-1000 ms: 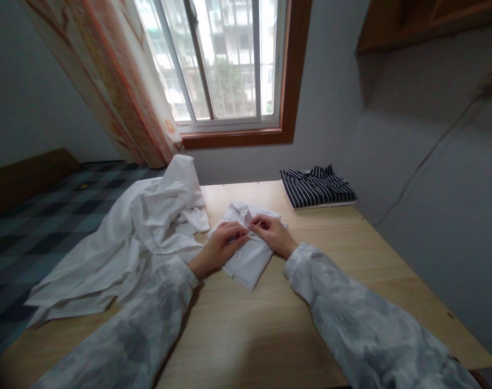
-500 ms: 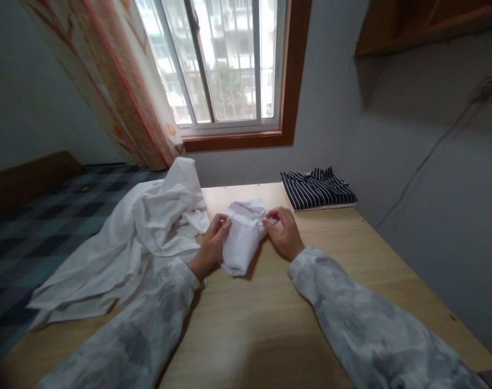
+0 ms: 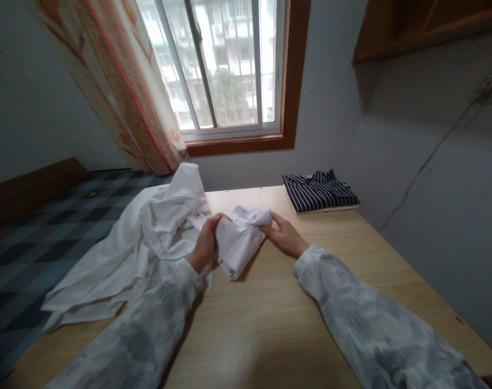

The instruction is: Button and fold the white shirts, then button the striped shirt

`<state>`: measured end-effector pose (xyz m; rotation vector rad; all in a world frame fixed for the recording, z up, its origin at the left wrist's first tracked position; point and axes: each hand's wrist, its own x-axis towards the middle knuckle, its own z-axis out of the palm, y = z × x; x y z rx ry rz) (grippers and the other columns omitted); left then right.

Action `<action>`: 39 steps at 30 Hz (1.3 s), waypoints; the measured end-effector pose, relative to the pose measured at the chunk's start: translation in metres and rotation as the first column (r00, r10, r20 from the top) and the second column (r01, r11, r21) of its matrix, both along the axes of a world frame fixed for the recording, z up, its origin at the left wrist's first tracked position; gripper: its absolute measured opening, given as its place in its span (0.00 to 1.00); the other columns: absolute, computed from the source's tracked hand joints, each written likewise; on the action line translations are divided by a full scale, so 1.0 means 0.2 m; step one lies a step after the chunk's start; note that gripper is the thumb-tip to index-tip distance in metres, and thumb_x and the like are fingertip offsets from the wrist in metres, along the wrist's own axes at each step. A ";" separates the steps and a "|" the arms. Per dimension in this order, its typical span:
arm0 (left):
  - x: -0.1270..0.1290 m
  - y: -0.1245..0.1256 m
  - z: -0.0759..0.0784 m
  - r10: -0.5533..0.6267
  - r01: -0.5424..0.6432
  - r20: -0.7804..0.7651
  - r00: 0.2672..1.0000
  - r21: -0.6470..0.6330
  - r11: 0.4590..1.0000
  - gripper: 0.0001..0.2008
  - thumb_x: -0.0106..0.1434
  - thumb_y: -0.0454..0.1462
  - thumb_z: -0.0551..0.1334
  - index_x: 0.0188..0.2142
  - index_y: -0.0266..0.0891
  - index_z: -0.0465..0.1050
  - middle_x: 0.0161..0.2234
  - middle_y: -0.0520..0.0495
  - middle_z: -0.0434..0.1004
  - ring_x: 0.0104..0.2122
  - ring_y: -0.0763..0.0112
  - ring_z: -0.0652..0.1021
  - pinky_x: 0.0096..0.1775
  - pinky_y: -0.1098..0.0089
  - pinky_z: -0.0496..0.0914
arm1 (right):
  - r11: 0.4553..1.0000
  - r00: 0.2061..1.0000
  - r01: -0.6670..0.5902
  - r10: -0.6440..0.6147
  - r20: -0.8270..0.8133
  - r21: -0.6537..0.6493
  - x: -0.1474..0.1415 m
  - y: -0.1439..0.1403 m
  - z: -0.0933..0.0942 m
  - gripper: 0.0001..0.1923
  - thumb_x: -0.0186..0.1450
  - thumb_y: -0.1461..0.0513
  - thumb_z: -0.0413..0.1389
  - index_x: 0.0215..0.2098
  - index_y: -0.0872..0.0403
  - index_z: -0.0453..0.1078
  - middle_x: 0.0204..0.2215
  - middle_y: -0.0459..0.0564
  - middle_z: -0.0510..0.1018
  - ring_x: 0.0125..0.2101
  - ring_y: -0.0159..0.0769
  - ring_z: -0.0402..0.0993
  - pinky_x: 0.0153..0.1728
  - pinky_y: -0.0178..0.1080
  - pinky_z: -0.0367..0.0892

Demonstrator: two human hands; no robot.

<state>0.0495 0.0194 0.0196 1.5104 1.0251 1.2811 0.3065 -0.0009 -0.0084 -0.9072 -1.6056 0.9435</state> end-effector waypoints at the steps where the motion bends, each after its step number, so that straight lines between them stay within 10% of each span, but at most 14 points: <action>1: -0.02 0.02 0.01 0.008 -0.001 -0.122 0.993 0.057 0.998 0.16 0.69 0.49 0.57 0.32 0.41 0.72 0.34 0.45 0.76 0.38 0.62 0.77 0.40 0.65 0.72 | 0.999 1.000 0.008 -0.009 0.017 0.032 0.00 -0.02 0.02 0.23 0.71 0.46 0.66 0.56 0.50 0.78 0.55 0.54 0.84 0.58 0.49 0.79 0.65 0.54 0.71; 6: -0.11 0.07 0.01 0.054 -0.019 -0.602 0.796 0.065 0.998 0.15 0.60 0.48 0.70 0.38 0.40 0.75 0.35 0.45 0.79 0.34 0.62 0.78 0.35 0.66 0.70 | 0.989 0.997 0.027 -0.036 0.061 0.142 0.01 -0.09 0.14 0.19 0.72 0.48 0.66 0.55 0.47 0.78 0.54 0.55 0.82 0.57 0.50 0.77 0.64 0.54 0.72; 12: -0.12 0.06 0.03 -0.185 0.200 -0.734 0.653 -0.067 0.977 0.07 0.59 0.40 0.66 0.31 0.39 0.77 0.28 0.48 0.78 0.29 0.63 0.76 0.31 0.67 0.63 | 0.992 0.984 0.039 -0.060 0.167 0.124 0.08 -0.04 0.13 0.19 0.73 0.44 0.63 0.51 0.48 0.76 0.43 0.51 0.81 0.47 0.48 0.77 0.51 0.49 0.75; 20: -0.33 0.12 0.33 0.121 0.030 -0.710 0.693 0.197 0.980 0.16 0.67 0.49 0.62 0.35 0.40 0.77 0.31 0.47 0.80 0.32 0.62 0.76 0.34 0.66 0.65 | 0.953 0.824 0.267 -0.304 0.478 0.145 0.31 0.10 0.26 0.30 0.59 0.35 0.69 0.40 0.50 0.74 0.33 0.49 0.82 0.32 0.43 0.75 0.34 0.41 0.65; 25: -0.44 0.12 0.43 0.308 -0.095 -0.780 0.545 0.308 0.947 0.17 0.68 0.51 0.59 0.37 0.40 0.77 0.35 0.44 0.82 0.36 0.58 0.78 0.38 0.65 0.66 | 0.970 0.646 0.241 -0.132 0.752 -0.037 0.51 0.13 0.31 0.31 0.51 0.33 0.72 0.25 0.49 0.77 0.24 0.48 0.79 0.28 0.42 0.74 0.31 0.40 0.61; 33: -0.55 0.16 0.43 0.345 -0.184 -0.807 0.479 0.292 0.939 0.16 0.67 0.49 0.61 0.40 0.41 0.79 0.40 0.42 0.85 0.40 0.55 0.79 0.40 0.65 0.67 | 0.935 0.858 -0.070 0.234 0.457 -0.347 0.53 -0.06 0.24 0.32 0.51 0.41 0.75 0.45 0.53 0.84 0.42 0.52 0.87 0.43 0.50 0.81 0.44 0.44 0.75; 39: -0.60 0.20 0.41 0.266 -0.128 -0.798 0.540 0.235 0.964 0.13 0.64 0.47 0.62 0.37 0.41 0.79 0.36 0.44 0.83 0.38 0.56 0.79 0.41 0.64 0.69 | 0.932 0.987 0.146 -0.114 0.116 -0.331 0.65 -0.01 0.25 0.30 0.55 0.41 0.74 0.46 0.52 0.82 0.44 0.55 0.87 0.39 0.45 0.82 0.41 0.43 0.77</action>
